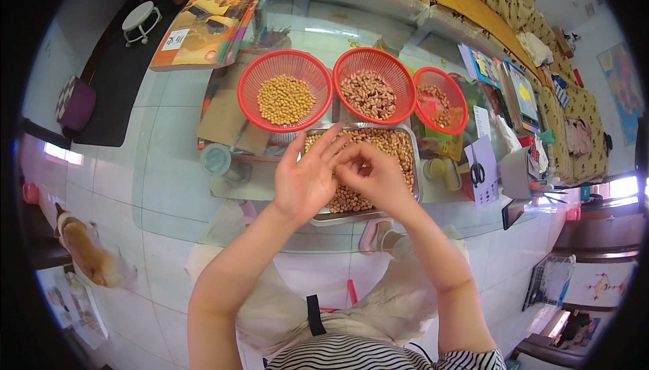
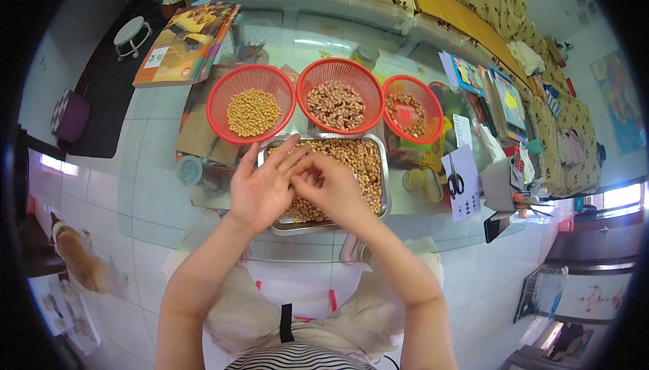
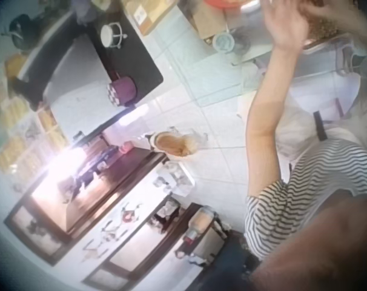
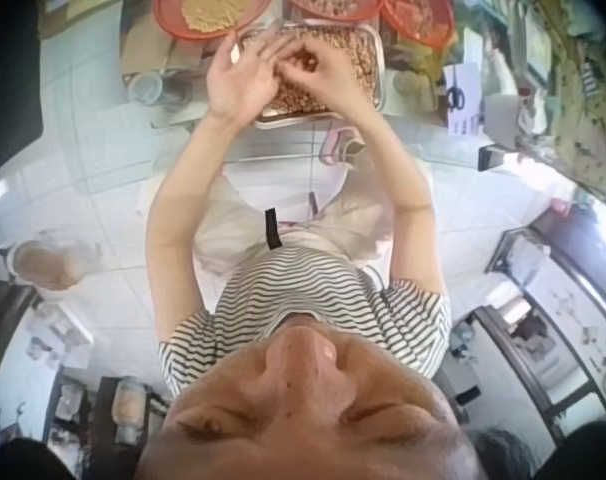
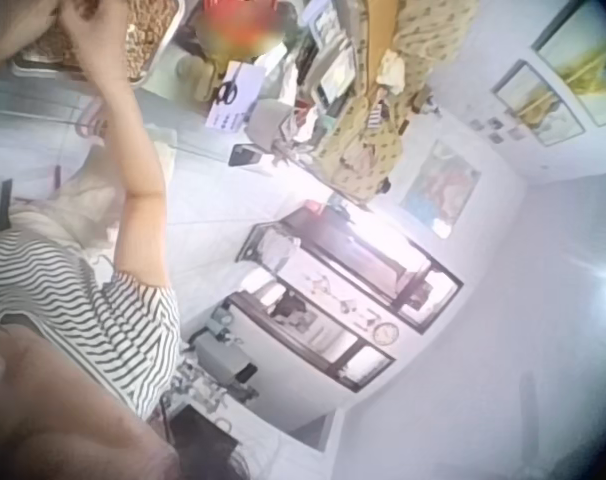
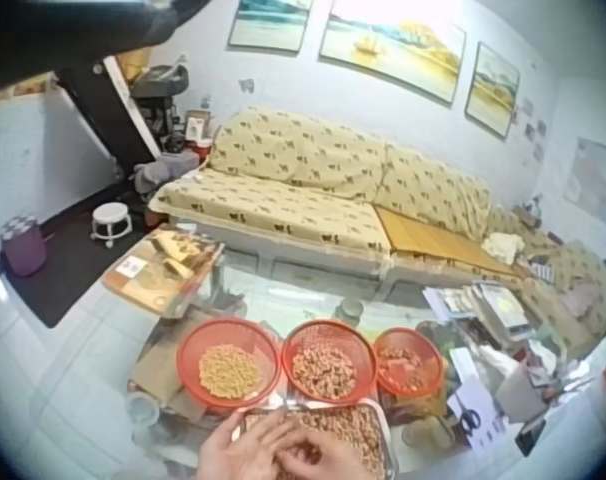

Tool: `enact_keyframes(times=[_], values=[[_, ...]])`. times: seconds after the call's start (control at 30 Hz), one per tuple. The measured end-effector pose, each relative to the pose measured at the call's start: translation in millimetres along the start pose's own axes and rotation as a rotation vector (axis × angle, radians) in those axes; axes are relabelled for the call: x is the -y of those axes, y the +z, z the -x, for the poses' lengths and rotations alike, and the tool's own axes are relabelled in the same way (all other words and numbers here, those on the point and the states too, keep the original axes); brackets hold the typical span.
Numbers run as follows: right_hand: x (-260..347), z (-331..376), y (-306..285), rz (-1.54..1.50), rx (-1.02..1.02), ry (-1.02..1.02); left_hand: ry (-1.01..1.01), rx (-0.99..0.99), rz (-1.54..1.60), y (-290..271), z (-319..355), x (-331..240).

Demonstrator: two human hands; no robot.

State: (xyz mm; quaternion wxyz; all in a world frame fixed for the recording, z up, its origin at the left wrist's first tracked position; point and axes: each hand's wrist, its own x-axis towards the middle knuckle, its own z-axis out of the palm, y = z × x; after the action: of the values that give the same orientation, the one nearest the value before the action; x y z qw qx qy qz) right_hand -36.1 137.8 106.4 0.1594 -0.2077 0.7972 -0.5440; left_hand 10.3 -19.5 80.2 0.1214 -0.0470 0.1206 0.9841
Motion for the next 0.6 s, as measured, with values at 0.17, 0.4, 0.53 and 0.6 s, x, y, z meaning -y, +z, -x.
enact_keyframes(times=[0.17,0.4,0.53,0.6], values=[[-2.3,-32.0,-44.9,-0.193,-0.24,0.092,0.041,-0.121,-0.05,-4.0,-1.2,-5.4],[-29.6,-41.3,-74.3,-0.189,-0.47,-0.048,0.086,-0.121,-0.422,-9.5,-3.8,-2.1],[-17.6,-18.5,-74.6,0.2,-0.268,0.035,0.039,-0.189,-0.746,-11.5,-0.7,-4.2],[-11.9,-9.4,-71.1,0.365,-0.177,0.049,0.001,-0.226,-0.907,-15.9,-1.7,-4.3]])
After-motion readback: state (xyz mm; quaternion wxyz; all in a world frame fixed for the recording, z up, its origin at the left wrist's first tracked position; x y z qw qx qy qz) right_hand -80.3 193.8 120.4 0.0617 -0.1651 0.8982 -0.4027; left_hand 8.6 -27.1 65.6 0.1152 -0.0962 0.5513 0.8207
